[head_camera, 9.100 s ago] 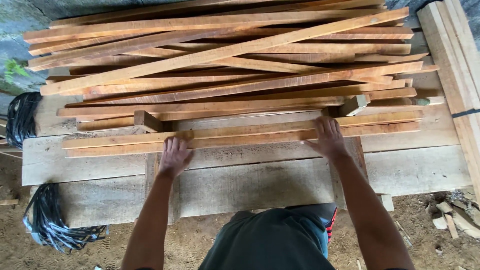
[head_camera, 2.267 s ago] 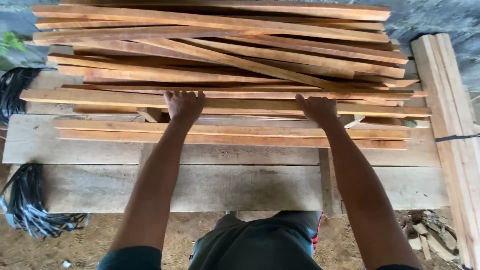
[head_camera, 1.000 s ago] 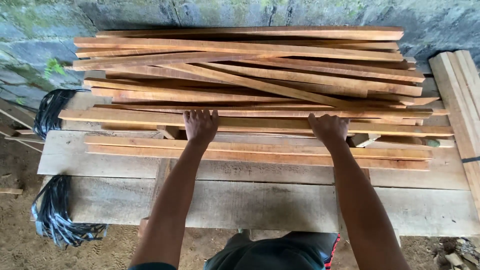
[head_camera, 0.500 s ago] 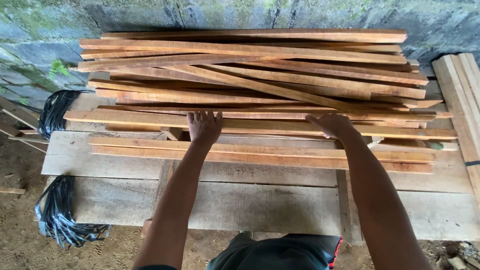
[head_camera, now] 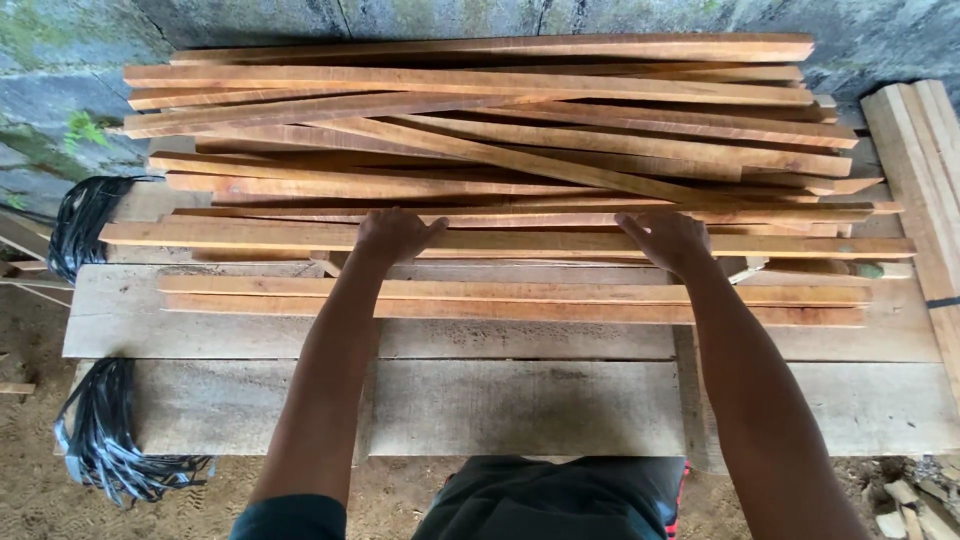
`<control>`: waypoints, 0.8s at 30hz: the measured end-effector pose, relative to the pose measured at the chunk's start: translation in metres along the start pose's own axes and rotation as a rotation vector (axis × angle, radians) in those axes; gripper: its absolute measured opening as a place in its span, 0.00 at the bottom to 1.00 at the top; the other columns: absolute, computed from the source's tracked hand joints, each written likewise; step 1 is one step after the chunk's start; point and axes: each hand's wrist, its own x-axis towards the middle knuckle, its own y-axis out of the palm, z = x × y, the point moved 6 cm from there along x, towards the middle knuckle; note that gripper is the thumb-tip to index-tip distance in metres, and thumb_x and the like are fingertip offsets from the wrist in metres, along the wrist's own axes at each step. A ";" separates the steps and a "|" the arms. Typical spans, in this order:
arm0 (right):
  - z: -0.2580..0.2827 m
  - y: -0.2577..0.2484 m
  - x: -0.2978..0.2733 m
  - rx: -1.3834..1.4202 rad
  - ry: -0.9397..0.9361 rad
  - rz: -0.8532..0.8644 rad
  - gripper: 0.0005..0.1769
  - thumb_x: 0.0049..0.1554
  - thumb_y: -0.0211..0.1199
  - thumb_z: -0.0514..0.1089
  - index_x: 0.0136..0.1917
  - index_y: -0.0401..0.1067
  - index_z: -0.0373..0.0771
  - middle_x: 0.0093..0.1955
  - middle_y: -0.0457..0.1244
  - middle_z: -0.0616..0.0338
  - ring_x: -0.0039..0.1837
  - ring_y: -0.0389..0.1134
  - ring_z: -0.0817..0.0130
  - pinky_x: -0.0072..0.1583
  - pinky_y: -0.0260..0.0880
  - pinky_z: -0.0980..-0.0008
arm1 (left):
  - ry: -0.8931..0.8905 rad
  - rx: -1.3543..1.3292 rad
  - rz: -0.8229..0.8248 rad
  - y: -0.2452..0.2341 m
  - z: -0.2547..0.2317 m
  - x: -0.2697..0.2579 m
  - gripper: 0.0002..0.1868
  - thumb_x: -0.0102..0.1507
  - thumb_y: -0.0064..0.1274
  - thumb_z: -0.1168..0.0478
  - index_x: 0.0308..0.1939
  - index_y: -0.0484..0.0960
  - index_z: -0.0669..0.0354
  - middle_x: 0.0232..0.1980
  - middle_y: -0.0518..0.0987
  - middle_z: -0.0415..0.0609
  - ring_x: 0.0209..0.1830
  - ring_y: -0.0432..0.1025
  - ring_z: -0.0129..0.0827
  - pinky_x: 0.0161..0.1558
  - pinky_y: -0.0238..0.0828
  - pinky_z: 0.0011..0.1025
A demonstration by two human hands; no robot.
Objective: Organizing and stacking wooden planks on a workbench.
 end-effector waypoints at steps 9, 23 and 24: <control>0.000 0.008 0.002 -0.143 0.068 -0.012 0.56 0.59 0.28 0.86 0.38 0.85 0.45 0.49 0.73 0.38 0.62 0.72 0.38 0.63 0.68 0.49 | -0.044 -0.036 -0.096 -0.024 -0.009 -0.024 0.37 0.66 0.30 0.25 0.46 0.90 0.38 0.46 0.87 0.53 0.51 0.81 0.52 0.52 0.77 0.43; 0.014 0.001 -0.010 -0.143 0.059 -0.002 0.57 0.60 0.27 0.86 0.47 0.84 0.42 0.54 0.72 0.36 0.65 0.70 0.39 0.65 0.66 0.48 | -0.112 0.038 -0.058 0.001 0.004 -0.002 0.42 0.66 0.25 0.22 0.45 0.91 0.39 0.47 0.87 0.52 0.53 0.80 0.52 0.52 0.76 0.44; 0.015 -0.002 -0.010 -0.154 0.063 -0.006 0.56 0.61 0.26 0.85 0.47 0.84 0.42 0.54 0.72 0.36 0.65 0.71 0.40 0.64 0.66 0.48 | -0.112 0.080 -0.042 0.003 0.005 0.004 0.43 0.66 0.23 0.22 0.44 0.91 0.40 0.45 0.87 0.51 0.53 0.81 0.51 0.51 0.76 0.43</control>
